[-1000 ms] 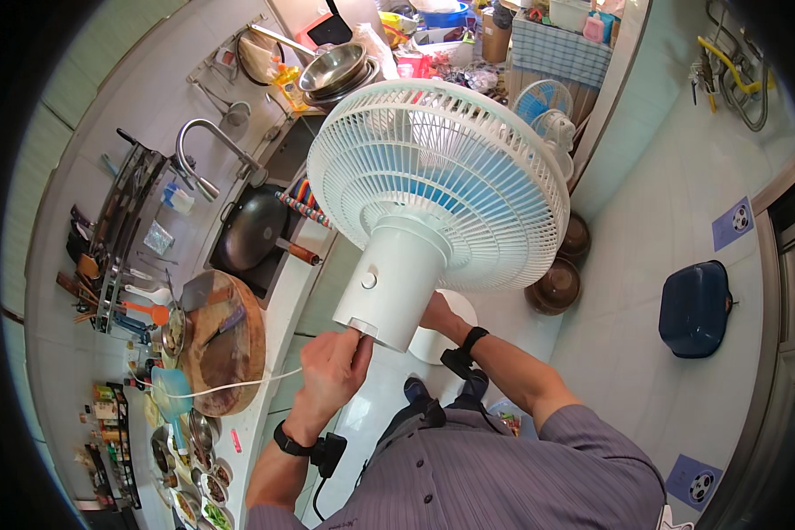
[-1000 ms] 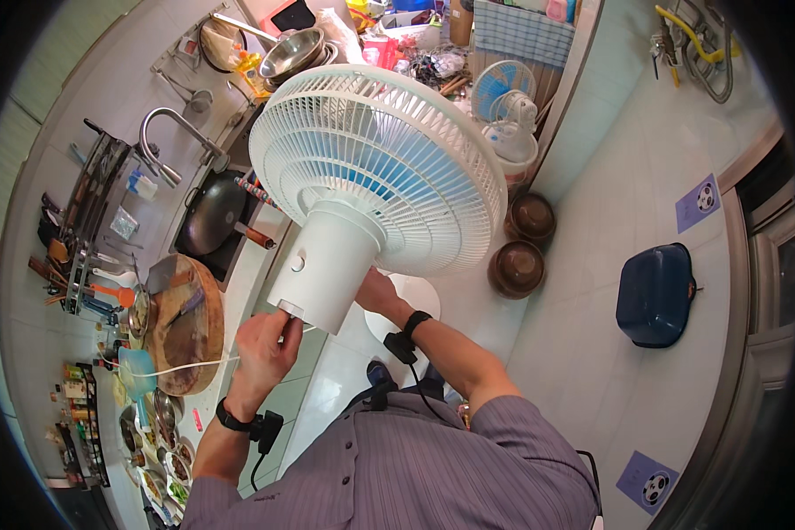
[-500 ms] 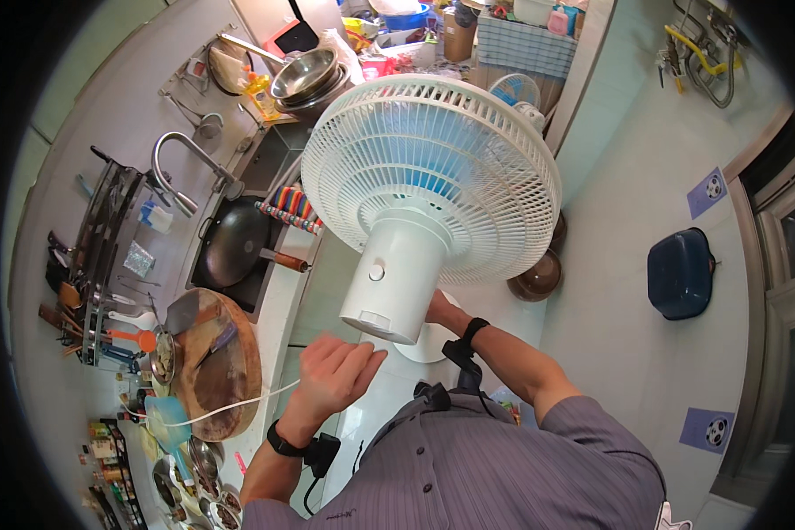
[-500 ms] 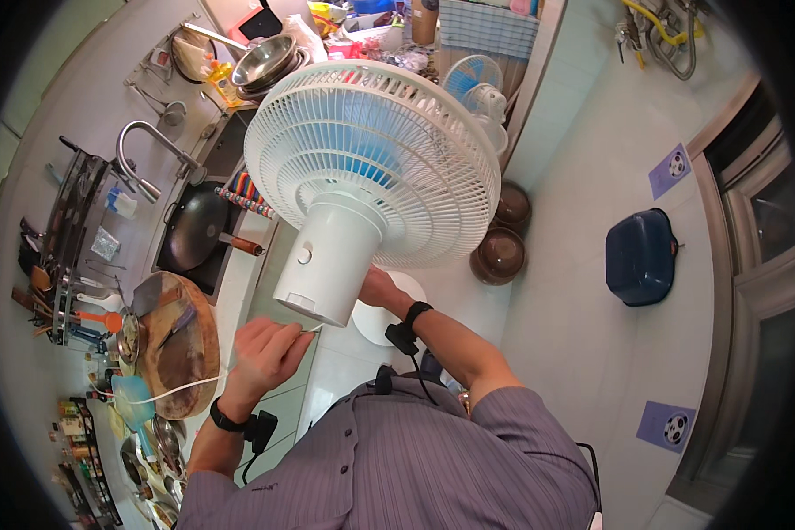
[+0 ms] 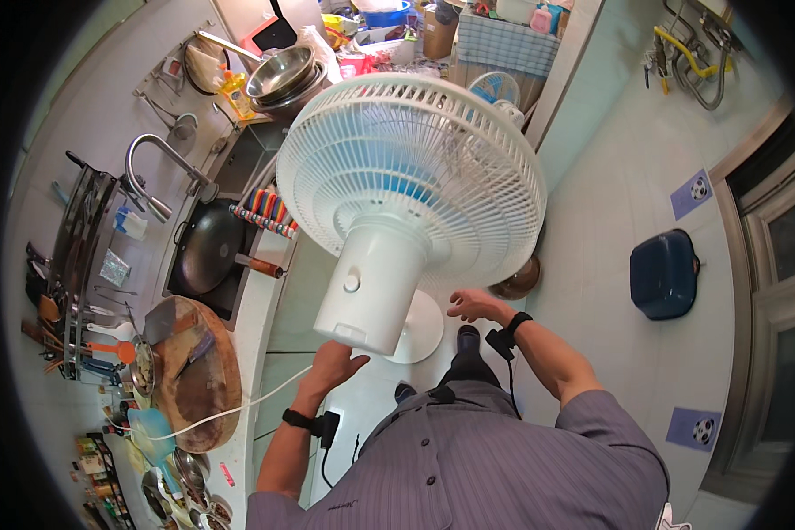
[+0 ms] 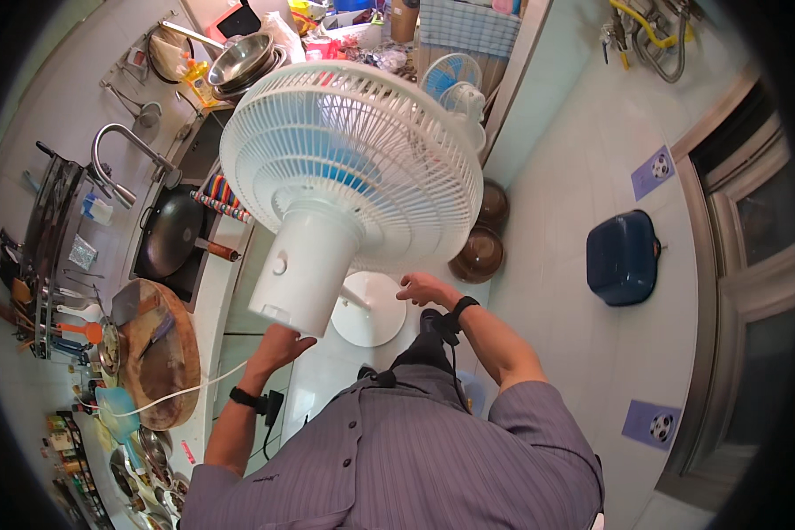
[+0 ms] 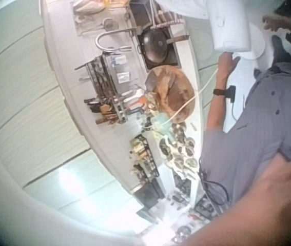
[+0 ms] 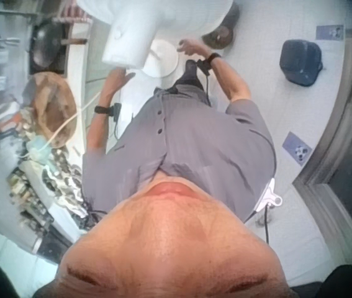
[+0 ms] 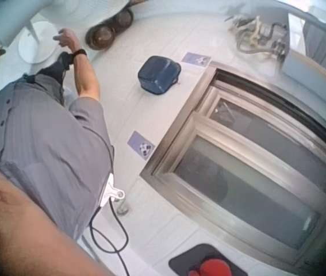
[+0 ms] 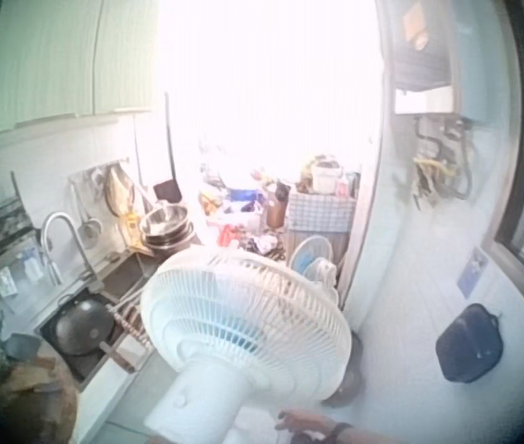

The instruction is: Carrying a standing fan through the house and then stripping a wire with pliers in a utility area.

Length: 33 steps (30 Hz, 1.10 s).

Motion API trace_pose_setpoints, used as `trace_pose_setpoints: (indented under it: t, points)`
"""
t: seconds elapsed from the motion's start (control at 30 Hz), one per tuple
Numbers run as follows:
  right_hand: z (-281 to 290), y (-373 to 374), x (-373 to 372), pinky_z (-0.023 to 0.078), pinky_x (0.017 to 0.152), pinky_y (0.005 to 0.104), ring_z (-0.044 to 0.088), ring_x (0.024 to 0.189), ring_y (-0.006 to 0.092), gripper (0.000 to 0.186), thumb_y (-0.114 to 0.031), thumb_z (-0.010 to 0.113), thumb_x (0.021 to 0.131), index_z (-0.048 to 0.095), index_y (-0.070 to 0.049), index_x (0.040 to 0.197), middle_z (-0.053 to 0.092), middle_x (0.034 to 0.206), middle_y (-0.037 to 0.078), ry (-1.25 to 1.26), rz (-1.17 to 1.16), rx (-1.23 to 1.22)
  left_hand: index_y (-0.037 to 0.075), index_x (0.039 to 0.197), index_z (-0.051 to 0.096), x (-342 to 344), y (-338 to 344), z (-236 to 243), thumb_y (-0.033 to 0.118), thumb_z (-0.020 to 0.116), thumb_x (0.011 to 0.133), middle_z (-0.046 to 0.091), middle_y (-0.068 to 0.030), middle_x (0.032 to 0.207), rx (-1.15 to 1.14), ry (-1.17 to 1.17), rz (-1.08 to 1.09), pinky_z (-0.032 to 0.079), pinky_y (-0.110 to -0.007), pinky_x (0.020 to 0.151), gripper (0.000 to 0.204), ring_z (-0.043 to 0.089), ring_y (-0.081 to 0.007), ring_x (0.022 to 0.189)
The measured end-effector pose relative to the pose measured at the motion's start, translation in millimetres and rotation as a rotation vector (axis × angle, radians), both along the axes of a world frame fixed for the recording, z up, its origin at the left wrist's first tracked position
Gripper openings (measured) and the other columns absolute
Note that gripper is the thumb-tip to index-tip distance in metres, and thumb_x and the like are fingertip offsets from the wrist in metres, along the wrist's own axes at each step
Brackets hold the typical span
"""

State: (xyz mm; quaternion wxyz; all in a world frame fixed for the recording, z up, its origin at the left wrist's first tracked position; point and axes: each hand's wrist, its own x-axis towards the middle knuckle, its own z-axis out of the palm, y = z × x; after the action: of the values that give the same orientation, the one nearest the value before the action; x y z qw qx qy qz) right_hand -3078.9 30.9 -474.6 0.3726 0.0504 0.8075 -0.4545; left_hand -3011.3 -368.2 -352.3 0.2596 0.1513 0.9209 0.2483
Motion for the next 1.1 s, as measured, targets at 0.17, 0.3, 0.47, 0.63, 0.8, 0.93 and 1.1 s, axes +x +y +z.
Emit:
trace_pose_setpoints:
  t: [0.17,0.3,0.47,0.63,0.8,0.93,1.1]
  points:
    - [-8.0,52.0,-32.0,0.055,0.062,0.035,0.066,0.068,0.0209,0.049,-0.043,0.078,0.085,0.069,0.001,0.104,0.071,0.084,0.011,0.136,-0.158,-0.471,0.004,0.143,0.058,-16.0,53.2,-58.7,0.052,0.078,0.09,0.066,-0.0169,0.134,0.161,0.644,0.049,0.051,-0.045,0.101,0.073,0.062,-0.0345,0.122]
    - [-24.5,79.6,-85.3,0.055,0.063,0.0371,0.067,0.067,0.0241,0.047,-0.041,0.078,0.083,0.07,0.002,0.099,0.071,0.082,0.014,0.136,0.117,-0.049,0.003,0.136,0.063,-8.4,74.7,-91.7,0.042,0.079,0.09,0.069,-0.0122,0.129,0.33,0.333,0.511,0.052,-0.042,0.098,0.062,0.064,-0.03,0.116]
    - [-80.1,188.0,-107.3,0.057,0.072,0.0444,0.072,0.077,0.0365,0.038,-0.03,0.076,0.076,0.072,0.006,0.089,0.073,0.09,0.025,0.372,0.344,0.269,0.003,0.131,0.066,-48.4,112.4,-129.3,0.033,0.079,0.089,0.07,-0.01,0.126,0.526,0.113,0.799,0.05,-0.04,0.1,0.053,0.064,-0.0257,0.115]
    - [-78.2,179.4,-114.3,0.057,0.09,0.0479,0.071,0.103,0.0435,0.038,-0.023,0.072,0.076,0.075,0.005,0.101,0.072,0.103,0.03,0.197,0.457,0.414,0.006,0.119,0.071,-33.2,93.1,-170.1,0.036,0.074,0.092,0.071,-0.0087,0.112,0.476,0.162,0.957,0.051,-0.041,0.088,0.041,0.064,-0.0249,0.099]
    - [-54.3,169.5,-122.7,0.057,0.089,0.0472,0.071,0.101,0.0442,0.037,-0.023,0.068,0.077,0.075,0.003,0.103,0.072,0.106,0.029,0.289,0.526,0.336,0.011,0.101,0.077,-28.6,55.1,-237.7,0.046,0.065,0.097,0.074,-0.0071,0.088,0.049,0.444,0.816,0.053,-0.043,0.067,0.038,0.066,-0.0262,0.073]
    - [-38.8,166.5,-130.2,0.056,0.088,0.0477,0.07,0.101,0.0446,0.036,-0.025,0.067,0.079,0.075,0.0,0.103,0.073,0.106,0.027,0.188,0.417,0.276,0.012,0.092,0.077,-38.5,100.0,-203.0,0.044,0.059,0.1,0.075,-0.0076,0.084,-0.066,0.105,0.896,0.053,-0.043,0.063,0.038,0.065,-0.0264,0.066]
    - [-42.3,140.6,-162.6,0.055,0.089,0.0492,0.069,0.102,0.0436,0.038,-0.026,0.066,0.081,0.074,-0.001,0.108,0.073,0.105,0.026,0.297,0.581,0.344,0.011,0.101,0.077,5.0,46.8,-226.1,0.044,0.062,0.099,0.076,-0.0079,0.092,0.034,0.389,0.8,0.055,-0.042,0.071,0.036,0.068,-0.025,0.079]
